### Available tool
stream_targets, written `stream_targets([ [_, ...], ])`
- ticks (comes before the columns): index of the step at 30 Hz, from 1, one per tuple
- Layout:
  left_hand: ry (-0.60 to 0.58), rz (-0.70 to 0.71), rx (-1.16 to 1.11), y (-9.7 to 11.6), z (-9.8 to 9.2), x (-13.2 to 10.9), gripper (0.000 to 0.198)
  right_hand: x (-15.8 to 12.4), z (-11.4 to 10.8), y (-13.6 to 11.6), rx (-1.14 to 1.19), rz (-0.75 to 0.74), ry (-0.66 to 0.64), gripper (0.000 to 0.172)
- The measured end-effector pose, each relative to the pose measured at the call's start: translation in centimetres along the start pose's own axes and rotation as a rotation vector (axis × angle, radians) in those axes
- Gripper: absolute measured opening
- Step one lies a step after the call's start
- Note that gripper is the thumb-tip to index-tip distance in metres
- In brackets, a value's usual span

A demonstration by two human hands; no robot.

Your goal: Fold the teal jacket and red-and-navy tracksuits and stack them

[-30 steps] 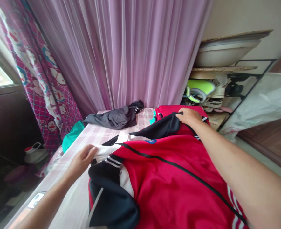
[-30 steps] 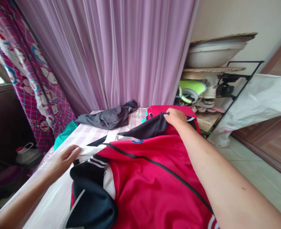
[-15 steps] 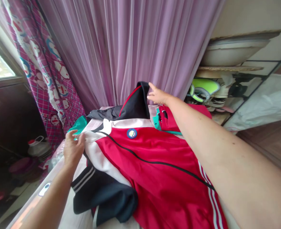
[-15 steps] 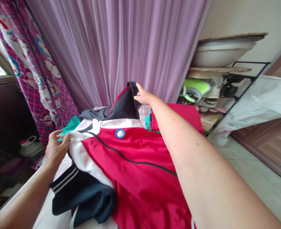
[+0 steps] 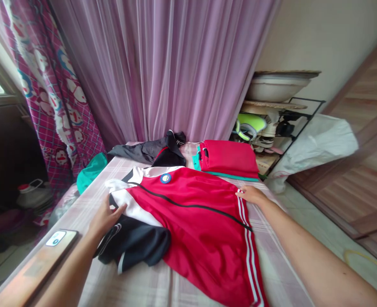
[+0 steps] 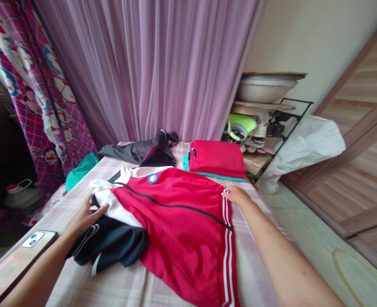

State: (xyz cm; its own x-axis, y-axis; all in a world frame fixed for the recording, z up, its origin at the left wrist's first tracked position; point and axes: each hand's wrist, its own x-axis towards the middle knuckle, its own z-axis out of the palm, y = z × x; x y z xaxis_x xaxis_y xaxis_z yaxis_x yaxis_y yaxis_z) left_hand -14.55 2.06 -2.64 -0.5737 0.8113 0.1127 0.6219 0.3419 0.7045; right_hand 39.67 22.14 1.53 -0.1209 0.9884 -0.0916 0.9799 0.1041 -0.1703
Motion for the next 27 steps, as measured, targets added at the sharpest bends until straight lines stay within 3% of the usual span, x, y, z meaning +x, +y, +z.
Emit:
stream_targets([
  [3,-0.042,-0.064,0.014,1.0,-0.1,-1.0,0.093,1.2,-1.3,0.0,-0.048,0.061,0.0,0.025],
  [7,-0.073,-0.113,0.075,2.4,0.3,-2.3,0.092,2.9,-4.3,0.2,-0.077,0.242,0.271,0.045],
  [9,-0.068,-0.107,0.083,3.1,0.6,-3.1,0.087,2.4,-5.0,-0.2,-0.073,0.23,0.319,0.051],
  [11,-0.058,-0.097,0.099,3.5,0.6,-3.8,0.086,0.5,-4.6,-0.8,-0.069,0.098,0.255,0.044],
  [14,-0.056,-0.072,0.15,3.2,0.2,-4.5,0.092,-4.7,-2.8,-1.2,0.022,-0.183,0.0,0.03],
  [16,-0.091,-0.056,0.198,2.8,-0.2,-4.5,0.096,-8.9,-1.4,-0.8,0.158,-0.303,-0.171,0.032],
  [18,-0.139,-0.034,0.242,2.4,-0.6,-4.5,0.096,-12.9,-0.2,0.2,0.293,-0.403,-0.262,0.034],
  [22,-0.194,0.023,0.271,2.7,-1.4,-4.8,0.081,-17.4,1.8,2.0,0.334,-0.476,-0.248,0.058],
  [25,-0.213,-0.013,0.252,3.1,-2.7,-5.5,0.077,-17.5,2.4,2.5,0.277,-0.474,-0.107,0.04],
  [27,-0.251,-0.043,0.204,3.0,-4.2,-6.1,0.079,-16.8,1.7,2.8,0.261,-0.472,-0.036,0.038],
])
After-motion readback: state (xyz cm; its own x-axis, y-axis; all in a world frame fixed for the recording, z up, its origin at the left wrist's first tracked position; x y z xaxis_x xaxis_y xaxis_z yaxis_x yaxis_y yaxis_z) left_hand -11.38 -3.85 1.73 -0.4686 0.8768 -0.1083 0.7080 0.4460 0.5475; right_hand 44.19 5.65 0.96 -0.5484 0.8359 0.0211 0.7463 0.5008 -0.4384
